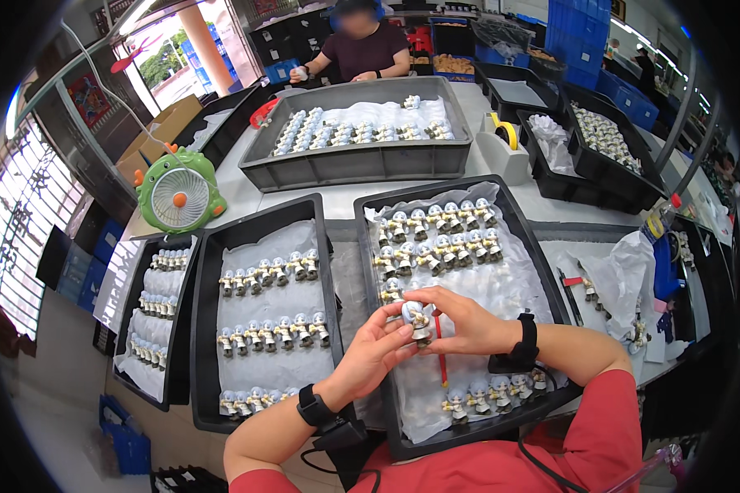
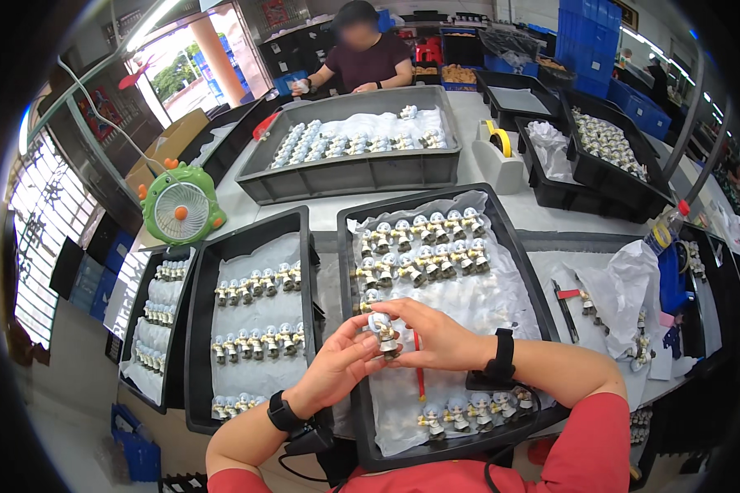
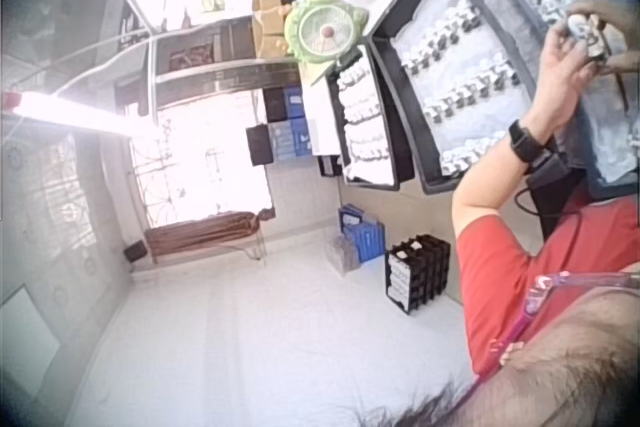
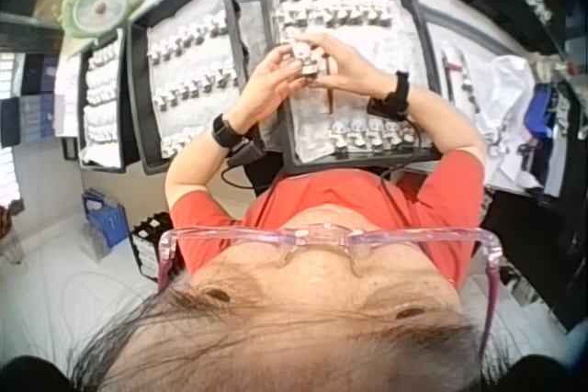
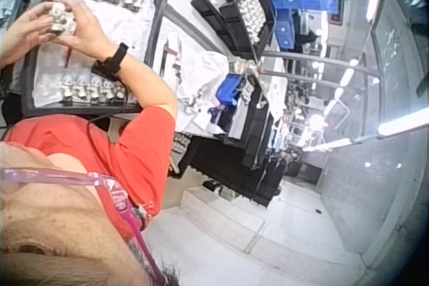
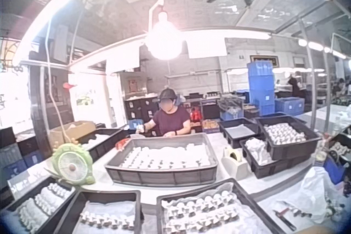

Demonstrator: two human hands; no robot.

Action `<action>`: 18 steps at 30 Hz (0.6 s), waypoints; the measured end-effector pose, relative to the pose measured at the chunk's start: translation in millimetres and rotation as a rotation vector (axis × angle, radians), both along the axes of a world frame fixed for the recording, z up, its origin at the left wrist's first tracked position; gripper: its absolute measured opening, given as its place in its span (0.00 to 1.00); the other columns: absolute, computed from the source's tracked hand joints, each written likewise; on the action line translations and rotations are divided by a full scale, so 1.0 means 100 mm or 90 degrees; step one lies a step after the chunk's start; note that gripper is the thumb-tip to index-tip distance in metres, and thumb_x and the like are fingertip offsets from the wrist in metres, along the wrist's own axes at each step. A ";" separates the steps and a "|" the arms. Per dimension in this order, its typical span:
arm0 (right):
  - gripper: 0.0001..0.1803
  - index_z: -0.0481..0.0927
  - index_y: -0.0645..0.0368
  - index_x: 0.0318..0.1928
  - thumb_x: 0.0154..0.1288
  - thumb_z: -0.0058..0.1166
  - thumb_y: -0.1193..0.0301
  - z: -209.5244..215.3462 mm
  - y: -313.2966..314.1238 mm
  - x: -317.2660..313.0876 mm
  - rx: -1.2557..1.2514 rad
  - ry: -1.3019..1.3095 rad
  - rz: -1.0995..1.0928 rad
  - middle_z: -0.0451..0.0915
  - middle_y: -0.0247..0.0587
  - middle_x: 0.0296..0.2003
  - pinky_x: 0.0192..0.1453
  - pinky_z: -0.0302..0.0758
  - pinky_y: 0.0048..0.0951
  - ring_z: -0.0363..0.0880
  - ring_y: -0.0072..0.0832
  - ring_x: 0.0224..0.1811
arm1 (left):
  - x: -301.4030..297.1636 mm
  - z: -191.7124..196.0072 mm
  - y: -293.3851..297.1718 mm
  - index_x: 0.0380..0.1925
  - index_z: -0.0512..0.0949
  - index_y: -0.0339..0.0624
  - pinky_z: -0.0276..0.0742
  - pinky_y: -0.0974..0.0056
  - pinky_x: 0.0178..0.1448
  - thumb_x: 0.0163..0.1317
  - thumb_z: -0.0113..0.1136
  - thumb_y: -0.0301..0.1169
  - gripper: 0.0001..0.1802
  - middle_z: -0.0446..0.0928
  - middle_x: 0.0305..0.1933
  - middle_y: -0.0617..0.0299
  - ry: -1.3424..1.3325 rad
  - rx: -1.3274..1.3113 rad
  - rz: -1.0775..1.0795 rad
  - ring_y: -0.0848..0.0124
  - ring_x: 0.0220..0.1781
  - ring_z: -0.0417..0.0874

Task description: The recorder inspects manufactured parts and places them into trays, occasionally using a white plastic liner.

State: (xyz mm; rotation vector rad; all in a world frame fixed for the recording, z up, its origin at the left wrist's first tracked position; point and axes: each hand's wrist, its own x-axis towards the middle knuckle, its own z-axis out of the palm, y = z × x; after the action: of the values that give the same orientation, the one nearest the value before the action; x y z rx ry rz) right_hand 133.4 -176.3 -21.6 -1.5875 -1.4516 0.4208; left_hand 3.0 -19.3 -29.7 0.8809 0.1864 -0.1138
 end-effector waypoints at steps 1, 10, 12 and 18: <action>0.39 0.62 0.55 0.61 0.46 0.66 0.70 0.00 0.00 0.00 0.000 -0.005 -0.002 0.69 0.45 0.51 0.56 0.69 0.35 0.70 0.39 0.52 | 0.00 0.01 0.00 0.56 0.58 0.44 0.67 0.54 0.60 0.64 0.52 0.30 0.23 0.71 0.52 0.54 -0.002 0.000 0.000 0.61 0.57 0.73; 0.39 0.63 0.56 0.60 0.46 0.66 0.70 0.01 0.00 0.00 -0.005 0.005 0.004 0.69 0.45 0.51 0.55 0.69 0.34 0.71 0.38 0.52 | -0.01 0.00 0.00 0.57 0.57 0.43 0.68 0.54 0.60 0.64 0.51 0.30 0.23 0.70 0.53 0.53 -0.002 0.002 -0.006 0.61 0.57 0.72; 0.39 0.63 0.56 0.60 0.45 0.66 0.70 -0.02 0.01 0.00 0.002 0.006 0.004 0.69 0.45 0.51 0.56 0.69 0.34 0.71 0.38 0.52 | -0.01 0.00 -0.01 0.57 0.57 0.43 0.68 0.54 0.60 0.64 0.51 0.30 0.23 0.71 0.53 0.54 0.005 0.003 -0.001 0.61 0.57 0.72; 0.38 0.66 0.57 0.58 0.42 0.66 0.74 0.00 0.01 0.05 0.038 -0.025 -0.020 0.69 0.45 0.52 0.61 0.65 0.35 0.67 0.40 0.57 | 0.05 0.02 -0.01 0.59 0.59 0.42 0.69 0.59 0.58 0.65 0.50 0.31 0.23 0.71 0.50 0.62 -0.009 -0.019 0.014 0.71 0.54 0.72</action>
State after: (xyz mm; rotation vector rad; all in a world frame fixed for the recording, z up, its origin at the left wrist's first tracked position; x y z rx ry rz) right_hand 138.6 -175.5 -21.4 -1.5769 -1.4540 0.3270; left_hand 7.9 -20.6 -27.3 0.8490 0.1815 -0.0895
